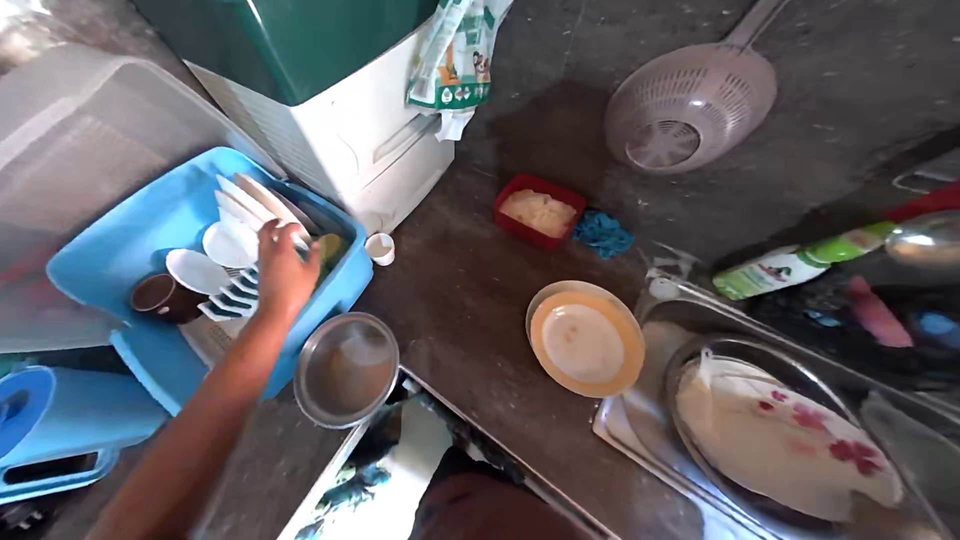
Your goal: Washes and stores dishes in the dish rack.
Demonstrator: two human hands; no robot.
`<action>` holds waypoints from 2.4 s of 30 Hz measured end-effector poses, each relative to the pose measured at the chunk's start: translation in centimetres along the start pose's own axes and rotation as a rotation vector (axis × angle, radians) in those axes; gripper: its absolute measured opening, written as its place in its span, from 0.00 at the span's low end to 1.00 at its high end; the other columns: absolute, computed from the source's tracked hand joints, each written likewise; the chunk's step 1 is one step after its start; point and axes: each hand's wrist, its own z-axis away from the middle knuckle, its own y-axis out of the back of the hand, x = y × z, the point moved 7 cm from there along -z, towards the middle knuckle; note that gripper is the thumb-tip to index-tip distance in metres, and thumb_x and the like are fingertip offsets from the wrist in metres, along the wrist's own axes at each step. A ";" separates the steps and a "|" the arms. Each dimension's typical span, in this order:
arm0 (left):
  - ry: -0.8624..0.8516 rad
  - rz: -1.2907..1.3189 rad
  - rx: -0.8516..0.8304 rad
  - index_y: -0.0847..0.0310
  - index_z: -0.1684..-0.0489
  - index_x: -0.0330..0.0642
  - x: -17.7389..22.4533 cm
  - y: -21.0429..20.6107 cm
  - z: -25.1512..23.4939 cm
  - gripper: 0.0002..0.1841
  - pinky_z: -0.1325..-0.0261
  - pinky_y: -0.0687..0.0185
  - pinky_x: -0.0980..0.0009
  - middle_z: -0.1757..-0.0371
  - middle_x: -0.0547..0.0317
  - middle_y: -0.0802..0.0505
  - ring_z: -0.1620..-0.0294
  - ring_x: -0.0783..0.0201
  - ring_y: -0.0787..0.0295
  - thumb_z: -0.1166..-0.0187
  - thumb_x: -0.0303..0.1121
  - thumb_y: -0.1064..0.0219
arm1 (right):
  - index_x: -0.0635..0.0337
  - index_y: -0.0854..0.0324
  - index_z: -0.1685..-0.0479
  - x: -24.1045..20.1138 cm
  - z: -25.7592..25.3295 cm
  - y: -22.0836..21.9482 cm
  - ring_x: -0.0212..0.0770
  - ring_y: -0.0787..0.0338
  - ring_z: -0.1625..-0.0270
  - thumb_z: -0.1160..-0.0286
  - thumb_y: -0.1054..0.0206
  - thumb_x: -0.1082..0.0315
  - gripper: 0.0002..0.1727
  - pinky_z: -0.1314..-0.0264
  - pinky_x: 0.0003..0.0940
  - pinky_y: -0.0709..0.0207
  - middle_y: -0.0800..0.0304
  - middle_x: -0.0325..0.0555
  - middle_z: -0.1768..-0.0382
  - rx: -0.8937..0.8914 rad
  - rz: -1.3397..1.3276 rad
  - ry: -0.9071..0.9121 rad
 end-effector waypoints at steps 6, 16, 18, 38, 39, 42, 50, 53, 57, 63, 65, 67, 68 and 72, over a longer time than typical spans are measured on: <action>-0.499 0.129 -0.285 0.12 0.41 0.33 17.4 -11.8 17.1 0.18 0.23 0.24 0.45 0.27 0.36 0.15 0.26 0.40 0.18 0.18 0.37 0.35 | 0.78 0.32 0.22 -1.8 -2.0 -3.3 0.73 0.24 0.24 0.13 0.39 0.62 0.30 0.21 0.67 0.33 0.25 0.79 0.27 -0.150 0.178 0.175; -0.655 0.116 -0.689 0.10 0.52 0.26 22.7 -22.5 31.7 0.13 0.32 0.19 0.39 0.43 0.32 0.08 0.39 0.35 0.10 0.22 0.28 0.33 | 0.60 0.37 0.14 -1.5 -8.8 3.7 0.76 0.18 0.31 0.12 0.45 0.63 0.28 0.36 0.75 0.24 0.22 0.75 0.29 -0.037 0.032 0.087; -0.607 0.196 -0.683 0.11 0.51 0.24 25.2 -23.1 32.4 0.13 0.33 0.17 0.44 0.44 0.32 0.08 0.40 0.38 0.09 0.21 0.27 0.35 | 0.60 0.34 0.14 -0.9 -8.1 1.5 0.73 0.19 0.29 0.14 0.41 0.64 0.29 0.31 0.72 0.25 0.22 0.73 0.27 -0.095 -0.024 0.104; -0.100 0.320 -1.081 0.31 0.20 0.27 48.5 -48.3 38.6 0.33 0.19 0.31 0.43 0.24 0.27 0.21 0.21 0.36 0.24 0.08 0.51 0.47 | 0.67 0.21 0.29 4.5 -7.5 6.3 0.55 0.11 0.41 0.16 0.36 0.68 0.20 0.35 0.53 0.20 0.12 0.65 0.41 -0.183 -0.523 -0.016; -0.021 0.409 -1.108 0.30 0.23 0.25 48.7 -48.8 38.6 0.32 0.22 0.28 0.43 0.26 0.26 0.20 0.24 0.36 0.22 0.07 0.51 0.49 | 0.66 0.22 0.28 4.6 -7.5 7.1 0.55 0.11 0.40 0.16 0.36 0.66 0.21 0.34 0.54 0.21 0.11 0.64 0.41 -0.174 -0.479 -0.006; -0.016 0.533 -1.164 0.39 0.15 0.28 51.7 -48.5 38.7 0.33 0.25 0.25 0.46 0.24 0.27 0.22 0.25 0.37 0.22 0.08 0.48 0.45 | 0.60 0.25 0.21 3.1 -6.5 9.4 0.58 0.13 0.32 0.12 0.40 0.63 0.24 0.26 0.58 0.25 0.13 0.62 0.35 -0.187 -0.286 0.052; -0.227 0.000 -1.171 0.25 0.28 0.25 51.6 -52.0 38.5 0.22 0.20 0.28 0.48 0.27 0.31 0.17 0.23 0.41 0.21 0.07 0.36 0.49 | 0.62 0.20 0.28 0.7 -3.2 12.5 0.57 0.09 0.42 0.10 0.44 0.62 0.20 0.35 0.57 0.21 0.10 0.60 0.41 -0.037 -0.182 0.151; -0.562 -0.094 -0.992 0.36 0.14 0.30 50.6 -52.8 38.7 0.28 0.09 0.45 0.50 0.15 0.35 0.28 0.11 0.43 0.36 0.08 0.39 0.48 | 0.64 0.21 0.27 0.2 -3.5 13.0 0.60 0.10 0.38 0.09 0.46 0.63 0.21 0.33 0.59 0.22 0.12 0.63 0.36 0.048 -0.135 0.183; -0.813 -0.219 -1.012 0.55 0.04 0.42 49.9 -54.2 40.9 0.41 0.05 0.67 0.43 0.04 0.47 0.46 0.03 0.46 0.59 0.11 0.58 0.51 | 0.56 0.27 0.19 -0.9 -5.3 9.9 0.62 0.13 0.32 0.07 0.50 0.61 0.23 0.30 0.61 0.22 0.18 0.60 0.26 -0.028 -0.040 0.167; -0.583 -0.122 -0.839 0.49 0.08 0.30 51.2 -55.9 38.5 0.34 0.05 0.60 0.46 0.07 0.35 0.42 0.04 0.41 0.53 0.06 0.47 0.56 | 0.55 0.38 0.12 -0.2 -9.0 5.5 0.63 0.13 0.33 0.07 0.51 0.62 0.26 0.30 0.60 0.23 0.16 0.64 0.31 -0.166 -0.058 0.024; -0.441 -0.069 -0.938 0.41 0.12 0.28 52.3 -55.4 36.8 0.32 0.08 0.49 0.50 0.12 0.34 0.33 0.09 0.42 0.41 0.06 0.45 0.52 | 0.54 0.38 0.11 0.5 -10.1 4.4 0.61 0.14 0.31 0.07 0.49 0.62 0.27 0.28 0.58 0.23 0.18 0.63 0.28 -0.200 -0.040 0.020; -0.325 0.034 -1.036 0.41 0.13 0.28 53.5 -54.2 34.7 0.30 0.12 0.39 0.52 0.16 0.32 0.28 0.13 0.43 0.32 0.06 0.42 0.50 | 0.56 0.36 0.12 0.4 -10.2 3.0 0.59 0.15 0.28 0.09 0.48 0.64 0.27 0.25 0.56 0.25 0.19 0.62 0.26 -0.228 -0.029 0.056; -0.297 0.095 -0.999 0.39 0.15 0.27 54.0 -53.4 33.4 0.28 0.14 0.35 0.52 0.18 0.31 0.25 0.16 0.43 0.28 0.06 0.40 0.49 | 0.58 0.36 0.12 -0.1 -9.9 2.3 0.58 0.16 0.27 0.08 0.49 0.63 0.27 0.23 0.55 0.25 0.20 0.61 0.25 -0.250 0.003 0.081; -0.400 0.131 -0.826 0.47 0.10 0.30 55.8 -51.5 29.9 0.35 0.13 0.37 0.46 0.17 0.29 0.28 0.15 0.38 0.31 0.11 0.39 0.40 | 0.68 0.36 0.15 -2.1 -8.6 -3.4 0.59 0.28 0.16 0.08 0.54 0.62 0.28 0.16 0.52 0.33 0.33 0.66 0.17 -0.310 0.148 0.155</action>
